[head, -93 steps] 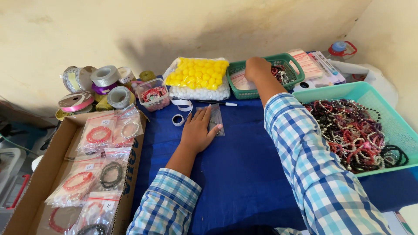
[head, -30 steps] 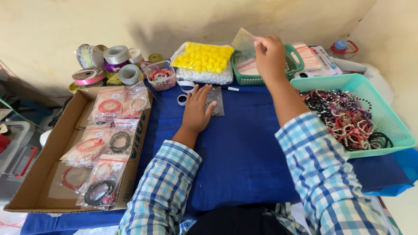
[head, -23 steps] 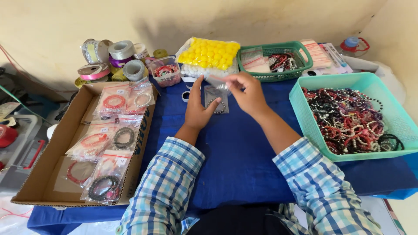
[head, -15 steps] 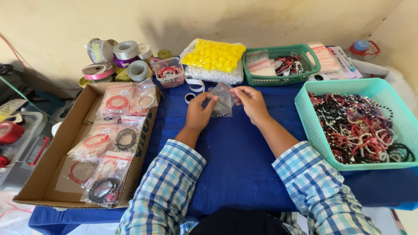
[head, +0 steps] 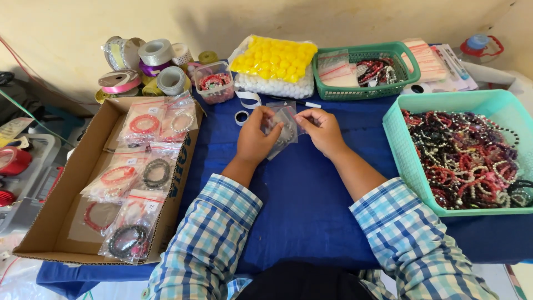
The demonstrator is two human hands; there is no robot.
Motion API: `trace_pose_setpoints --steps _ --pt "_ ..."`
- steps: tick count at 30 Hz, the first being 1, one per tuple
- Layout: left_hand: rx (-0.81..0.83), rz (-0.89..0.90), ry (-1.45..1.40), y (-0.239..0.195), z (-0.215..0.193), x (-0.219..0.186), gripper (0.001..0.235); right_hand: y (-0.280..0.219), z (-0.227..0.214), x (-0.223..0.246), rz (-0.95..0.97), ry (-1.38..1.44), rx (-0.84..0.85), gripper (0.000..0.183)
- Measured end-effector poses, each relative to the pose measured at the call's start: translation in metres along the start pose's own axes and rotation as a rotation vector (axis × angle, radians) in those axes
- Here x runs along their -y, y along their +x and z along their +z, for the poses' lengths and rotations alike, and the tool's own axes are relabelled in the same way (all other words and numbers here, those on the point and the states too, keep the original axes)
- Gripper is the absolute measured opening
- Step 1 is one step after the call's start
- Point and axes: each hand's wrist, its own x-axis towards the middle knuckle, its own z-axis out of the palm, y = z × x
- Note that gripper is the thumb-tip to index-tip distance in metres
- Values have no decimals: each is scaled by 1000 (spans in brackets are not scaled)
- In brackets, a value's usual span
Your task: Packing and labeling beaded bracelets into small plastic zip bags.
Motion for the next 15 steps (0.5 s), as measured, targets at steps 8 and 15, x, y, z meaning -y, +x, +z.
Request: trace_pose_setpoints --steps 8,15 --pt "18 294 93 2 -4 -14 23 -5 6 14 -72 -96 56 7" --pt "87 237 157 5 0 -3 17 -15 18 43 -157 -250 77 10"
